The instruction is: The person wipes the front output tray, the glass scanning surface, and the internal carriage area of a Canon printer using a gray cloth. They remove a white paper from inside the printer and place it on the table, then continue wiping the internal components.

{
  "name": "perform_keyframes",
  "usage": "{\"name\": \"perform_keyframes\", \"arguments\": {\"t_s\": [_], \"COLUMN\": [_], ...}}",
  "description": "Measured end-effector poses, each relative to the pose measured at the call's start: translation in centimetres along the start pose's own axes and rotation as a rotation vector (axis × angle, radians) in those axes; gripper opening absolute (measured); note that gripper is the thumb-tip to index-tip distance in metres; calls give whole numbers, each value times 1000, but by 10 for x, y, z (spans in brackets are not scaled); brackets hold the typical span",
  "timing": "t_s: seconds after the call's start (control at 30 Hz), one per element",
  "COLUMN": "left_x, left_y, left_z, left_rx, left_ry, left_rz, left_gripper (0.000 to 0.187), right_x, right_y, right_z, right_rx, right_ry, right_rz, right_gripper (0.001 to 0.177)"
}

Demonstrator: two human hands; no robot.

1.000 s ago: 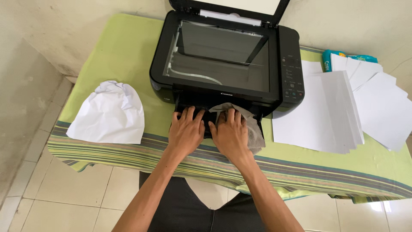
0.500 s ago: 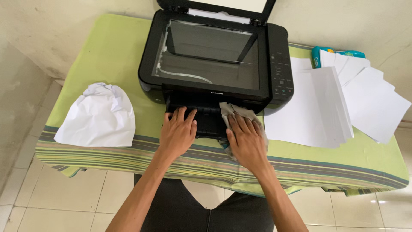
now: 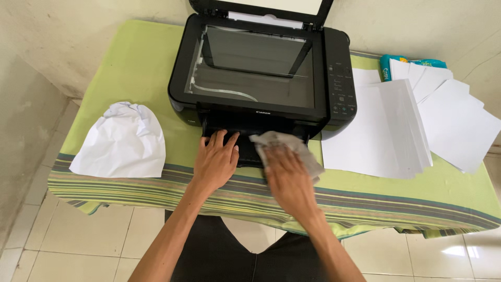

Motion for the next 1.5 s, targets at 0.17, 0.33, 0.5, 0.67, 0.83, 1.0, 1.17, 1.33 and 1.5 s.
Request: {"name": "perform_keyframes", "arguments": {"t_s": [0.17,0.33,0.5,0.67,0.83,1.0,1.17,1.33,1.5], "left_x": [2,2,-3,-3,-3,-6,-13,-27,-41], "left_y": [-2,-2,2,2,1,0,7,13,25], "left_z": [0,1,0,-2,-4,-4,-4,-19,-36], "left_rx": [-4,-12,5,11,12,10,-12,104,228], "left_ry": [-17,-19,-37,-30,-51,-66,4,74,-77], "left_rz": [41,39,-9,-36,-10,-40,-157,-264,-252], "left_gripper": [44,43,41,41,40,41,40,40,47], "right_x": [-11,13,20,5,4,23,19,6,-12], "right_y": [-18,17,31,-12,-22,5,22,1,-37], "right_z": [-8,24,31,5,-3,26,27,-1,-29], "right_rx": [170,59,-31,83,154,122,-21,-153,-108], "right_ry": [-59,-87,-102,-80,-134,-143,-106,-45,-42], "right_rz": [-104,-102,3,-46,-142,-189,-38,-9,-47], "right_gripper": [49,47,44,46,44,46,42,40,43]}}
Point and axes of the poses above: each hand's wrist, its own z-axis towards the middle knuckle, its own x-axis out of the palm, y = z × x, the point moved 7 cm from there along z, towards the middle knuckle, and after that the axes turned 15 degrees about -x, right-handed, at the moved point
